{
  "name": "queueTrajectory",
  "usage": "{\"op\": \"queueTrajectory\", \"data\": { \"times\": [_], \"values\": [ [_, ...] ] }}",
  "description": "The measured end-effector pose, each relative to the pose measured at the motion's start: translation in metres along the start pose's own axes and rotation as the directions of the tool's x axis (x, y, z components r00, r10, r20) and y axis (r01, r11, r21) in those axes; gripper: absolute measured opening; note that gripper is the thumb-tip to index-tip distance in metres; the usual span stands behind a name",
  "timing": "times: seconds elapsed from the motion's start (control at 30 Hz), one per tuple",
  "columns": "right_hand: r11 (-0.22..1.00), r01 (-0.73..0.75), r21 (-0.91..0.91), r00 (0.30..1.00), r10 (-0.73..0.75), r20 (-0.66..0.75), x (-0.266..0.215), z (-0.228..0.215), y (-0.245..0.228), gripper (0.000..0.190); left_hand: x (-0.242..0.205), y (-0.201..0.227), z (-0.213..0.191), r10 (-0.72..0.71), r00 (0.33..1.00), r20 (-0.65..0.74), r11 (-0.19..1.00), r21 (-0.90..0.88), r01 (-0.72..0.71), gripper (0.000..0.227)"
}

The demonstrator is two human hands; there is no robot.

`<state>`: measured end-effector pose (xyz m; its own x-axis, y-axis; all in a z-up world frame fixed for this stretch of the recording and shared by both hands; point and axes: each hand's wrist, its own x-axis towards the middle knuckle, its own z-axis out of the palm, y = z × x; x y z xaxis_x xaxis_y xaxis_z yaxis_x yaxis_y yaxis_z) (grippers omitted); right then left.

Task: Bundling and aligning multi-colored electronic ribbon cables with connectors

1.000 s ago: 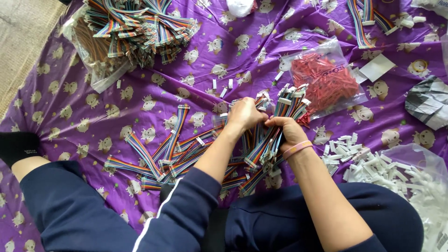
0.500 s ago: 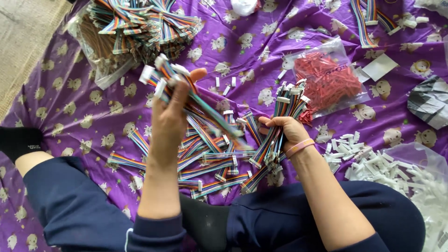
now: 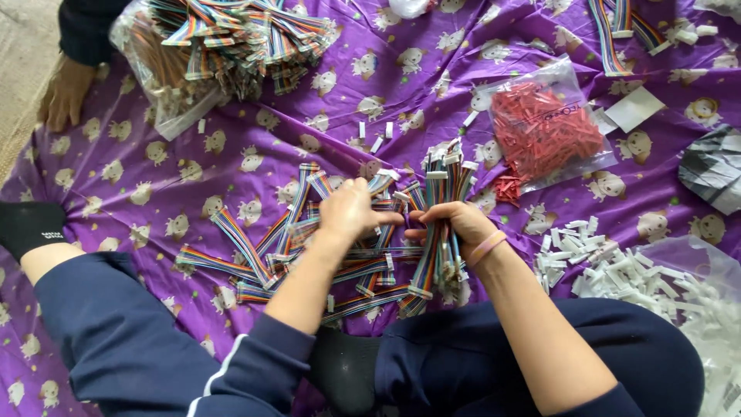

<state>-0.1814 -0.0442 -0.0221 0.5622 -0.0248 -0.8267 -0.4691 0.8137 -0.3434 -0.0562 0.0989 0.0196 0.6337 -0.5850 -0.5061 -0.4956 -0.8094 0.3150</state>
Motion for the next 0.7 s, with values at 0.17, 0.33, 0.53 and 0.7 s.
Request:
{"op": "queueTrajectory", "data": {
  "times": [0.17,0.33,0.53,0.7],
  "values": [
    [1.000,0.011,-0.026,1.000,-0.010,0.009,-0.003,0.010,-0.003,0.036,0.018,-0.009,0.036,-0.053,0.994,-0.099,0.994,-0.098,0.043,0.051],
    [0.998,0.054,-0.033,0.998,-0.055,-0.028,0.014,-0.004,0.005,0.027,-0.020,-0.016,-0.012,-0.057,0.965,-0.255,0.652,-0.742,-0.157,0.030],
    [0.987,0.115,-0.109,0.991,-0.121,-0.053,0.015,-0.002,0.008,0.032,-0.067,-0.014,-0.063,-0.115,0.836,-0.537,0.191,-0.838,-0.511,0.016],
    [0.980,0.169,-0.109,0.984,-0.174,-0.047,0.005,0.000,0.006,0.029,-0.080,-0.028,-0.082,0.089,0.730,-0.677,0.188,-0.708,-0.680,0.016]
  ]
}}
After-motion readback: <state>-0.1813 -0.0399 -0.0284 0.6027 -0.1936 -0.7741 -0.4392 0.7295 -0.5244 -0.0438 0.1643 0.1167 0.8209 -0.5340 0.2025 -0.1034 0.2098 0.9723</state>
